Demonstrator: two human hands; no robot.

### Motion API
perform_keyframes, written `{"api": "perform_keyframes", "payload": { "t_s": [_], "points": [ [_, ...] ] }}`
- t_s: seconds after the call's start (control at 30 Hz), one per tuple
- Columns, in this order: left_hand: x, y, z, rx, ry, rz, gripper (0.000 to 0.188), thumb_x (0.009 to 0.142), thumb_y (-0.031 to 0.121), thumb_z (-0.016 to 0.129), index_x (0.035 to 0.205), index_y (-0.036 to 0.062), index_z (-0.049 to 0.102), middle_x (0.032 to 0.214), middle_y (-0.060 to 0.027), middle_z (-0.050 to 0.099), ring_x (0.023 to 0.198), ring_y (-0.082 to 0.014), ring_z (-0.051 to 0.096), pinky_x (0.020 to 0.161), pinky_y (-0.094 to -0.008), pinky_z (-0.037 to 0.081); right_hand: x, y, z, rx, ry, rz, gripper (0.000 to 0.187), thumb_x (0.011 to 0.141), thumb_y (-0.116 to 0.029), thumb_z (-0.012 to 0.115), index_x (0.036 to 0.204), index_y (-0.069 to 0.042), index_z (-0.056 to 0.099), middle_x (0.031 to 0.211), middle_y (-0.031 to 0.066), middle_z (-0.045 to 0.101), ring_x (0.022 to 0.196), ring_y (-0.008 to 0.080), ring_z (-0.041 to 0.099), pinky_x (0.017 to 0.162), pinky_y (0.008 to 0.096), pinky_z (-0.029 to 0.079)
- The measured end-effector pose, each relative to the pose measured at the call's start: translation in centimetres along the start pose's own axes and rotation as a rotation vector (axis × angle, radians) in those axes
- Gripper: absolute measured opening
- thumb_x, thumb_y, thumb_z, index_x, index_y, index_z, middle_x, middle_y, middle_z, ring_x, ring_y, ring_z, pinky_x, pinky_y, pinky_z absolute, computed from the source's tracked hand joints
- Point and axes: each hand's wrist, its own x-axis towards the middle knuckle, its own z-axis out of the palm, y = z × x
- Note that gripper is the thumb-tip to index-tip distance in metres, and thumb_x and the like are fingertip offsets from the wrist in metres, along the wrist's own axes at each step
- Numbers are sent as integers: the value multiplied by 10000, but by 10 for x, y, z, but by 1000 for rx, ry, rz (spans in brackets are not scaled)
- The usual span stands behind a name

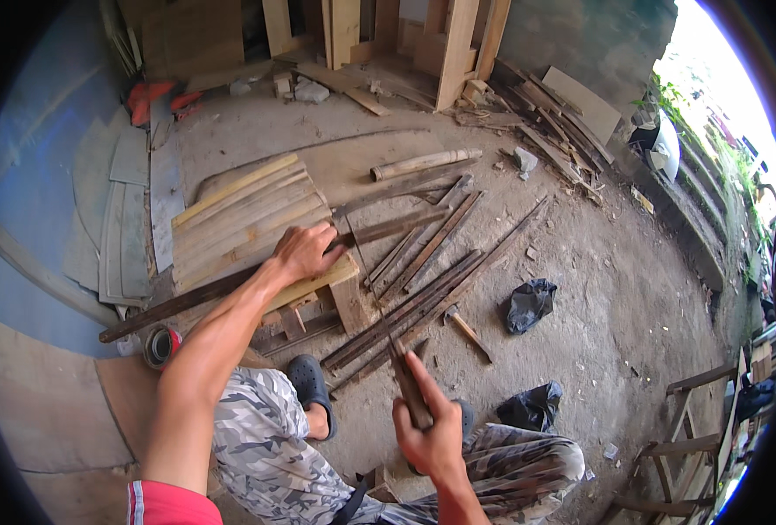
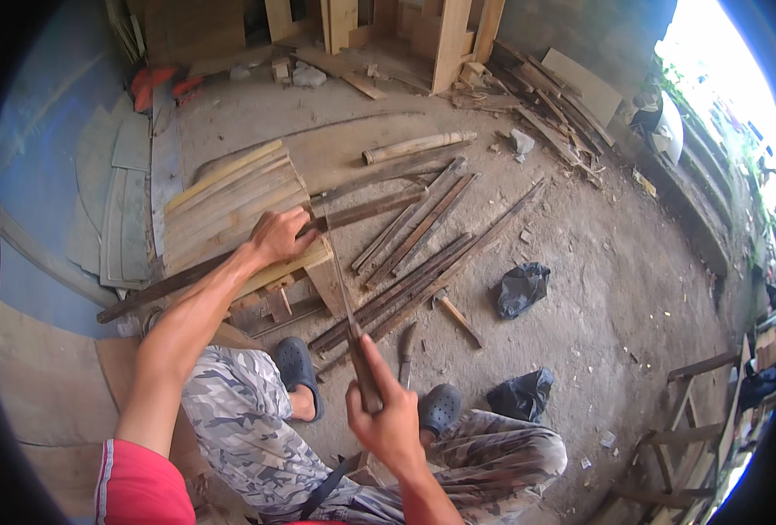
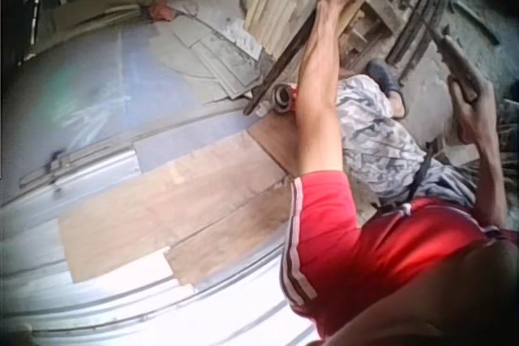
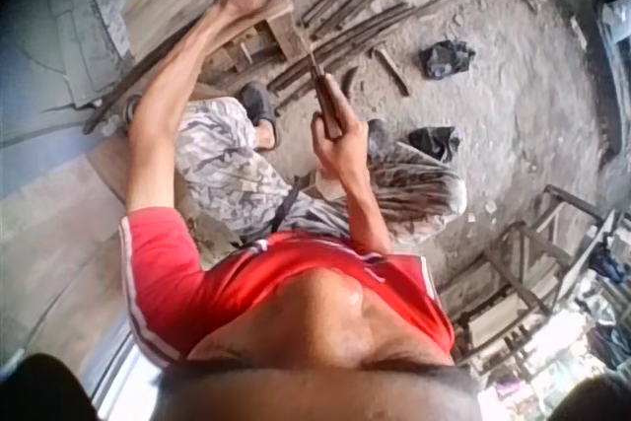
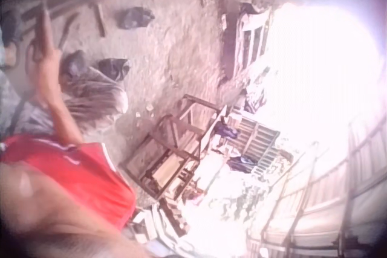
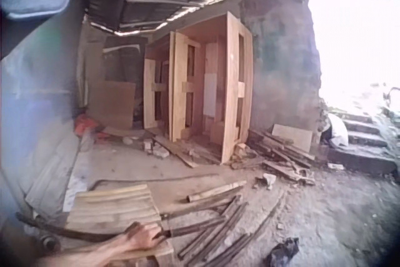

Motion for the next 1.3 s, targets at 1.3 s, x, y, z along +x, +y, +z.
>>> {"api": "perform_keyframes", "payload": {
  "t_s": [1.3],
  "points": [
    [13, -5, 6, 35, 91, 10, 296, 952, 310, 646, 797, 63, 691, 813, -99, 640, 692, -333, 672, 586, -447, 533, 136, 83, 80, 183, 18, -155, 671, 834, -25, 559, 1496, -91, 479, 1312, 195, 663, 1232, 228, 629, 1019, 326, 472]
  ]
}}
